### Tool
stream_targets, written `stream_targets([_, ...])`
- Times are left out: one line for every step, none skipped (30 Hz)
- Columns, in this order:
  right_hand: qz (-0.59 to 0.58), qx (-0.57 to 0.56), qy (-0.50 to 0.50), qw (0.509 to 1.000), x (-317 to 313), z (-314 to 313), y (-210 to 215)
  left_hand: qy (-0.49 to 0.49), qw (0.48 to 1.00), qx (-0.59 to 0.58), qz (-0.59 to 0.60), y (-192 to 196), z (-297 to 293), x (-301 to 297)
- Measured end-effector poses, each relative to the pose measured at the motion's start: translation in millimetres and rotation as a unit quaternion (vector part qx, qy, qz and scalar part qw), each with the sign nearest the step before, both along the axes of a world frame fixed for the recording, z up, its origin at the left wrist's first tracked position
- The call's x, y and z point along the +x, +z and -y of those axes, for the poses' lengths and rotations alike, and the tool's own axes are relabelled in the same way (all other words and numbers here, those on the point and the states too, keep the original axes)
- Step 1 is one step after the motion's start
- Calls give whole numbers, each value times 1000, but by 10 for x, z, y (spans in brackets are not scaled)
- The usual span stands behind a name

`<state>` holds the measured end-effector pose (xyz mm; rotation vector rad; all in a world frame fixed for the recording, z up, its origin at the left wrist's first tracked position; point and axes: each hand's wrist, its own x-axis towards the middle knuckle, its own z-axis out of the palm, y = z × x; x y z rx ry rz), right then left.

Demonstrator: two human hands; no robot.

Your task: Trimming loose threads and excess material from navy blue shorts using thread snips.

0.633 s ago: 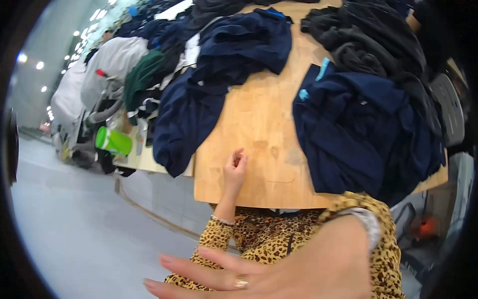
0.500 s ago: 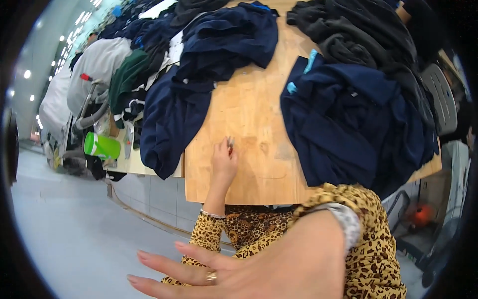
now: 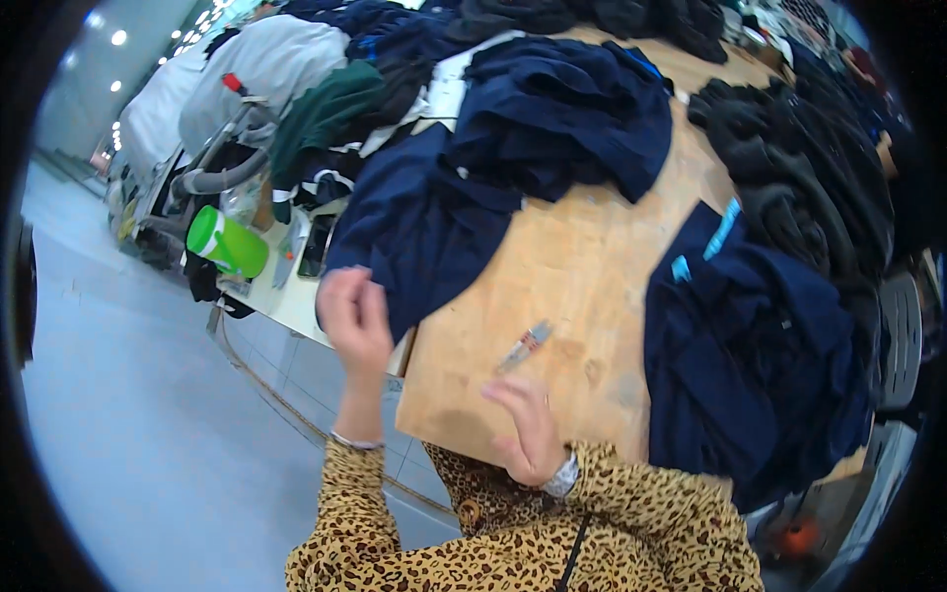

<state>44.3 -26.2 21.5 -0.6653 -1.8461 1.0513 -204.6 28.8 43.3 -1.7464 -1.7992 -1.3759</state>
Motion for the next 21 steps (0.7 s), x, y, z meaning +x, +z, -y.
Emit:
stream_targets([39, -7, 12, 999, 29, 94, -266, 76, 997, 25, 1, 60, -97, -291])
stream_targets([57, -58, 22, 996, 25, 208, -441, 167, 984, -35, -54, -5, -168, -580])
stream_targets([74, -108, 35, 991, 3, 315, -533, 260, 955, -95, -108, -134, -212, -877])
stream_targets([66, -100, 48, 992, -14, 383, -588, 239, 944, -227, -23, -334, -200, -1150])
stream_targets([85, -122, 66, 987, -33, 425, -654, 172, 943, -280, 55, -547, -203, -1263])
stream_targets([114, -146, 67, 980, -11, 385, -718, 199, 902, -379, 60, -575, -353, -973])
stream_targets([115, -143, 66, 981, -5, 355, -738, 187, 901, -388, 53, -566, -448, -803])
stream_targets([104, -154, 69, 980, -15, 338, -726, 129, 924, -353, 72, -600, -498, -818])
stream_targets([93, -166, 71, 979, -25, 326, -710, 70, 942, -316, 92, -627, -543, -861])
stream_targets([110, -164, 67, 978, -31, 322, -689, 2, 925, -310, 220, -622, -594, -996])
stream_targets([114, -160, 68, 978, -9, 311, -683, -70, 888, -295, 345, -498, -687, -1123])
stream_targets([121, -164, 60, 977, 13, 302, -705, 29, 853, -278, 440, -356, -813, -1253])
stream_targets([125, -166, 57, 977, 17, 311, -708, 93, 872, -190, 441, -356, -912, -1499])
stream_targets([107, -155, 59, 980, -30, 349, -694, 178, 927, -135, 301, -570, -884, -2092])
stream_targets([108, -154, 57, 981, -39, 343, -719, 286, 940, -127, 134, -711, -896, -2427])
stream_targets([109, -141, 72, 981, -61, 359, -718, 367, 917, -148, 51, -849, -802, -2831])
stream_targets([123, -129, 64, 982, -49, 327, -756, 400, 898, -183, 23, -951, -893, -2857])
stream_targets([114, -95, 60, 987, -64, 309, -764, 419, 883, -211, 16, -1012, -886, -2992])
stream_targets([115, -94, 56, 987, -70, 316, -776, 421, 877, -232, 27, -1059, -844, -3129])
stream_targets([114, -102, 74, 985, -63, 333, -798, 421, 870, -255, 37, -1111, -821, -3211])
stream_targets([118, -110, 85, 983, -47, 316, -823, 408, 875, -256, 41, -1151, -890, -3156])
